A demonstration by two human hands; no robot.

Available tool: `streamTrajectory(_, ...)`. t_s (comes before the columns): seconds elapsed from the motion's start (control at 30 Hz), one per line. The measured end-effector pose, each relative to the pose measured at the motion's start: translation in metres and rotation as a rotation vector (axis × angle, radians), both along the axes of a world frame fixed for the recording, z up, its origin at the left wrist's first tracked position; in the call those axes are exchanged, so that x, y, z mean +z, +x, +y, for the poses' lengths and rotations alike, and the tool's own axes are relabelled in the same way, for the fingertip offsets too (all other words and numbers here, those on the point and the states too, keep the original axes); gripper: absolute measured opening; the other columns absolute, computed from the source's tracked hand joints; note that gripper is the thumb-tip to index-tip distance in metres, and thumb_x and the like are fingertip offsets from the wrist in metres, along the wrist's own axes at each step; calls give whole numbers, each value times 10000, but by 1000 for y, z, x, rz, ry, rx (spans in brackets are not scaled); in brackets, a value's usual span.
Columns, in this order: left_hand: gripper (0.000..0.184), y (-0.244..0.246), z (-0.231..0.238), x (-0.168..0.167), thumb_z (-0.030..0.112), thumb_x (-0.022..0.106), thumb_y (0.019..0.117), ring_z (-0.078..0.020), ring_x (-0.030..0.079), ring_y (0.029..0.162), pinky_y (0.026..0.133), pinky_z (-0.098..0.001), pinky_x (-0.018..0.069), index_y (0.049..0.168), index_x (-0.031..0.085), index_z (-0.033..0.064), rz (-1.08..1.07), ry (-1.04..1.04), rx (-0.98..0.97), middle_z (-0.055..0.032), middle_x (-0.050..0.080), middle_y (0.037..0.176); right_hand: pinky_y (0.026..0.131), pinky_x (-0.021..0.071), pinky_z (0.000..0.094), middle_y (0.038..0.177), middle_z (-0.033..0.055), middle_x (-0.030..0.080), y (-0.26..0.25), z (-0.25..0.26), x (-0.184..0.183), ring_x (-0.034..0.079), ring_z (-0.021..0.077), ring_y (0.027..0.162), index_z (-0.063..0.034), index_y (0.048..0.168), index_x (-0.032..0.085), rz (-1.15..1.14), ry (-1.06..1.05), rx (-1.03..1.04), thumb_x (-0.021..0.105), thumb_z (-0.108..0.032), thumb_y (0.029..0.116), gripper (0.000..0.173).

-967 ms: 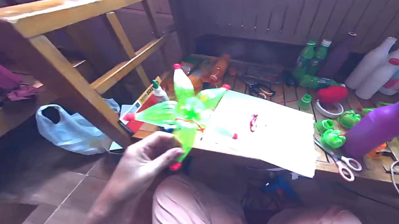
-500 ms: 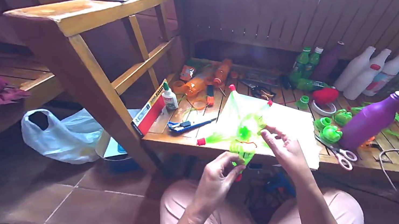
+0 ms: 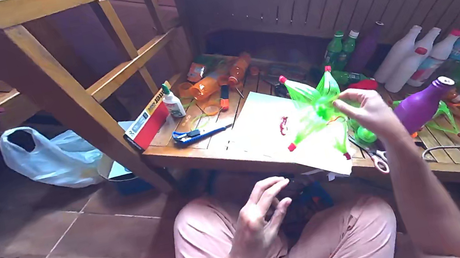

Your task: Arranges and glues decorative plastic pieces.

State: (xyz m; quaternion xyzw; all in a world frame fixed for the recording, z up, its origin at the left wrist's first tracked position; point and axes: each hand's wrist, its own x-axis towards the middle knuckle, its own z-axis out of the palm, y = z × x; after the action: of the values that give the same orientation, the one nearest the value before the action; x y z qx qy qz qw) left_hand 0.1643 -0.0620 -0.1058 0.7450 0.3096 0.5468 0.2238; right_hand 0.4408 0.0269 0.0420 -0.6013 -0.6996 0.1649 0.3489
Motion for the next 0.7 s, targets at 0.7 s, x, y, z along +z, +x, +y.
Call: streamTrajectory(0.7,235,-22,28,-32,161,598,1025,9,664,841,729,-127,564,1124,737,1,-38,-223,-6,-82,706,1139,784,504,566,931,185,707,47,114,-47,665,324,858,-12,1019,747,-266,-293,41,645,-245,1019,254)
